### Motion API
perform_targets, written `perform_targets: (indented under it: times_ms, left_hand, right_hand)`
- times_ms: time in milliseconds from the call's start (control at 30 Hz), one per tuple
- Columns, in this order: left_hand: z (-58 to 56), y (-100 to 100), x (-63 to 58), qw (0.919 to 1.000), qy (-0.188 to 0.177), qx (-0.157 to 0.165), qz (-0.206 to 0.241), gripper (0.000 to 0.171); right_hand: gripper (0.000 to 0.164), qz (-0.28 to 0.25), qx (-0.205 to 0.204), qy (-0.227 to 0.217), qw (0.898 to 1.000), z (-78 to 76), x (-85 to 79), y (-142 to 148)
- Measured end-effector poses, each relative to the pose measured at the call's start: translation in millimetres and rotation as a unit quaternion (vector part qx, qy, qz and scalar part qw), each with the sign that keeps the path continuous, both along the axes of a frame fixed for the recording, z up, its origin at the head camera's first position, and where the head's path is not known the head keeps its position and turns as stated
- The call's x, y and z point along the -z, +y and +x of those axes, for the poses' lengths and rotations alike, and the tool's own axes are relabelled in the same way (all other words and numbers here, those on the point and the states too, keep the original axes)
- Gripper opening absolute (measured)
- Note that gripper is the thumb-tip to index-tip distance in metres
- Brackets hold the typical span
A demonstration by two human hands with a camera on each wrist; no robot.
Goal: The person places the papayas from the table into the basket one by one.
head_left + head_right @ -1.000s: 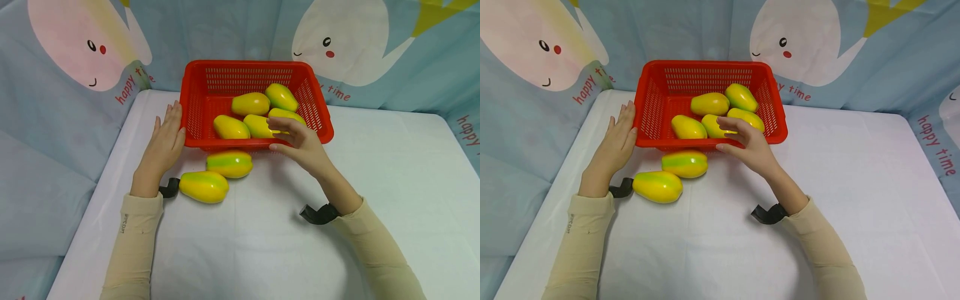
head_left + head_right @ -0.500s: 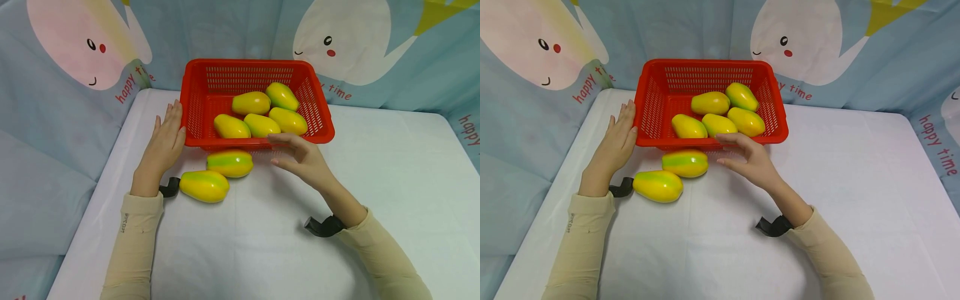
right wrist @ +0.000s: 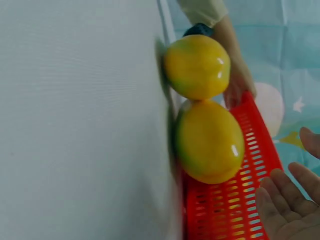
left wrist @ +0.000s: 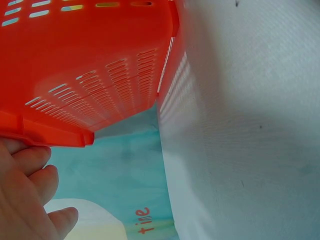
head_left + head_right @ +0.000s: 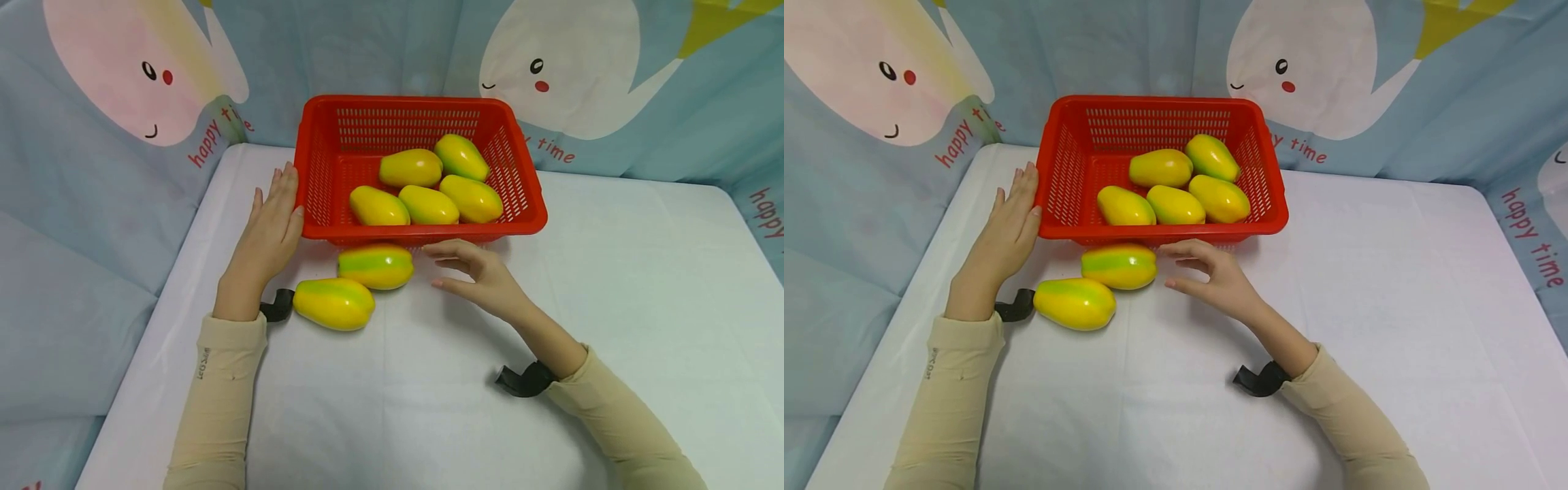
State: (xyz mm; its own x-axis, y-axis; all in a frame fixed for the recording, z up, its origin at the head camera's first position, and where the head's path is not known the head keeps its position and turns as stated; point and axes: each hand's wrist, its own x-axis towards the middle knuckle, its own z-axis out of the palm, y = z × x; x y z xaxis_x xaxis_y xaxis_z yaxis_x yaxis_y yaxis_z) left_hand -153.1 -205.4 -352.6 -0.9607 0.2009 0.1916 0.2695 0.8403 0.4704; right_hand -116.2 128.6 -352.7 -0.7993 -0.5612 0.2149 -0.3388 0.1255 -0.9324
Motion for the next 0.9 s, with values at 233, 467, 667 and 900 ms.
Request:
perform_targets:
  times_ms: [233,467,667,900]
  left_hand:
    - [-0.3,0.1,0.0,1.0,0.0,0.002,-0.001,0.06]
    - [0.2,-0.1,0.2,1.0,0.001,0.001,0.002,0.06]
    - [-0.4,-0.1,0.5,1.0,0.001,0.003,0.002,0.06]
    - [-0.9,0.5,0.2,1.0,0.0,0.002,-0.002,0.06]
  right_hand:
    - [0.041,0.013,0.007,-0.014,1.0,-5.2,12.0,-6.0]
    - [0.046,0.05,0.021,-0.054,0.997,-11.9,19.8,-12.7]
    - [0.05,0.068,0.028,-0.069,0.995,-18.5,26.9,-18.4]
    - [0.055,0.061,0.037,-0.079,0.994,-22.0,31.3,-29.5]
